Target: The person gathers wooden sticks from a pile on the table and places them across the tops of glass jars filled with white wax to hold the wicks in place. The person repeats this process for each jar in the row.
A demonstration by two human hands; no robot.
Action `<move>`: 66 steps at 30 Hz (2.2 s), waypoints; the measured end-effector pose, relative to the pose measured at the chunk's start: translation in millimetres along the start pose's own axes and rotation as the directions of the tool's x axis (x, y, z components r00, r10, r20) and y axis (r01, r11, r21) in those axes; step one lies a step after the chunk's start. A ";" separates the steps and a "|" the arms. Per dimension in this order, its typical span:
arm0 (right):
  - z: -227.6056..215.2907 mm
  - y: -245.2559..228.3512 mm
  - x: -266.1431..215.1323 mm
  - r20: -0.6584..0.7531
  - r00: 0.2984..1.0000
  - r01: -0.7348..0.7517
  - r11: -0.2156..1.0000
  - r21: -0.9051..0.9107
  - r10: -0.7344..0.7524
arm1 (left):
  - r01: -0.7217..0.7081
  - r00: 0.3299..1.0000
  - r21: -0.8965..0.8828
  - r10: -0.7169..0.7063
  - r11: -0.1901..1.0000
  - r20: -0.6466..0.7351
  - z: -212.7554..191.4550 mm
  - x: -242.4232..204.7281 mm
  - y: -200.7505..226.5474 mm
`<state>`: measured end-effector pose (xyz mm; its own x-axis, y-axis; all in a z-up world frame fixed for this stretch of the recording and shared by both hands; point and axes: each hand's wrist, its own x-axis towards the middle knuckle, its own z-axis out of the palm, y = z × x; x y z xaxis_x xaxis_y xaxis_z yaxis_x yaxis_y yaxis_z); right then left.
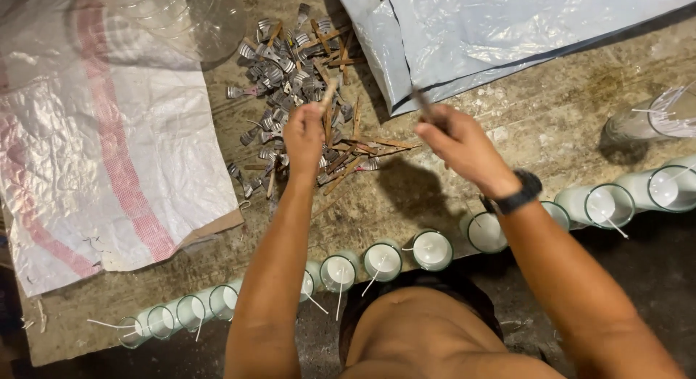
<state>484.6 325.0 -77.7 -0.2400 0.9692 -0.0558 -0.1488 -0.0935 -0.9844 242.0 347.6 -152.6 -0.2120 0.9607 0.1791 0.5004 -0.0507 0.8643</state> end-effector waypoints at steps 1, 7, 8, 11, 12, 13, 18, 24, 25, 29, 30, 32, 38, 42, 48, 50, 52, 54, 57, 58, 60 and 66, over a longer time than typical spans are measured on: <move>5.6 0.4 7.7 0.067 0.995 -0.036 0.914 -0.404 0.069 | 0.187 0.977 -0.300 -0.209 0.935 -0.040 -3.1 2.0 -0.4; 13.6 64.2 51.3 0.143 0.960 0.057 0.331 -0.942 0.240 | 0.342 0.927 -0.596 -0.365 0.726 0.086 -29.1 -4.2 5.0; 14.5 66.6 53.1 0.163 0.963 0.096 0.290 -0.952 0.215 | 0.383 0.920 -0.524 -0.368 0.760 0.139 -32.8 -7.1 7.1; 28.9 73.6 59.4 0.188 0.968 0.122 0.343 -0.932 0.167 | 0.411 0.912 -0.284 -0.388 0.866 0.138 -23.3 -3.2 -25.0; 36.0 73.1 60.2 0.193 0.967 0.127 0.343 -0.931 0.166 | 0.411 0.912 -0.285 -0.389 0.866 0.132 -21.3 -4.3 -18.7; 42.3 71.9 61.5 0.225 0.954 0.149 0.335 -0.930 0.200 | 0.364 0.922 0.055 -0.368 0.930 0.121 -18.3 -3.9 -12.0; 51.3 88.3 72.7 0.299 0.928 0.249 0.226 -0.942 0.223 | 0.176 0.942 0.637 -0.316 0.750 0.111 1.0 3.2 -3.7; 25.7 68.6 64.5 0.298 0.921 0.272 0.132 -0.953 0.250 | 0.026 0.971 0.746 -0.195 0.665 0.140 16.2 5.2 -9.7; 19.2 60.1 64.5 0.251 0.924 0.221 0.133 -0.966 0.288 | 0.010 0.968 0.734 -0.191 0.679 0.164 13.4 5.8 -1.0; -7.7 25.0 57.4 0.110 0.937 -0.031 0.394 -0.918 0.331 | 0.132 0.962 0.515 -0.235 0.847 0.139 -8.0 8.2 38.8; -16.7 26.5 56.9 0.105 0.938 -0.035 0.392 -0.919 0.331 | 0.130 0.962 0.513 -0.234 0.848 0.143 -9.8 9.5 27.4; -33.7 29.6 56.2 0.037 0.950 -0.215 0.735 -0.643 0.310 | 0.270 0.933 0.386 -0.339 0.882 0.122 -14.5 13.1 5.1; -38.9 48.1 49.4 0.106 0.955 -0.261 0.953 -0.152 0.278 | 0.339 0.900 0.387 -0.416 0.857 0.132 -24.8 19.6 -36.6; -28.4 53.7 47.6 0.120 0.958 -0.259 0.965 -0.045 0.262 | 0.307 0.895 0.506 -0.425 0.806 0.135 -31.6 18.6 -30.3; -15.6 51.7 46.4 0.145 0.946 -0.294 0.956 0.004 0.290 | 0.060 0.985 0.763 -0.164 0.644 0.062 -26.5 9.6 14.5; -14.9 60.8 48.6 0.137 0.952 -0.281 0.959 0.026 0.275 | 0.081 0.943 0.713 -0.285 0.697 0.171 -17.9 10.9 24.6; -14.4 67.6 48.6 0.144 0.947 -0.292 0.956 0.021 0.286 | 0.060 0.938 0.740 -0.290 0.670 0.187 -8.6 9.4 11.0; -13.8 68.8 46.2 0.154 0.942 -0.305 0.952 0.014 0.299 | 0.042 0.933 0.765 -0.300 0.643 0.201 -3.7 9.6 3.4; -10.4 50.8 41.0 0.127 0.950 -0.286 0.958 -0.015 0.285 | 0.087 0.936 0.744 -0.311 0.662 0.167 -0.9 18.7 2.6; -6.9 38.4 38.3 0.110 0.956 -0.272 0.962 -0.021 0.273 | 0.058 0.943 0.736 -0.279 0.675 0.181 0.5 20.6 2.4; -2.7 28.3 33.0 0.093 0.959 -0.266 0.963 -0.030 0.268 | 0.034 0.947 0.725 -0.254 0.688 0.197 10.5 18.6 -10.9; -4.7 47.0 43.6 0.051 0.927 -0.375 0.921 0.103 0.372 | 0.033 0.896 0.760 -0.356 0.649 0.265 24.0 22.1 -51.5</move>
<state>471.7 363.9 -127.2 -0.3269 0.8518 -0.4094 -0.1455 -0.4733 -0.8688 231.7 378.0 -204.5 -0.1458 0.9514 -0.2711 0.9557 0.2063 0.2098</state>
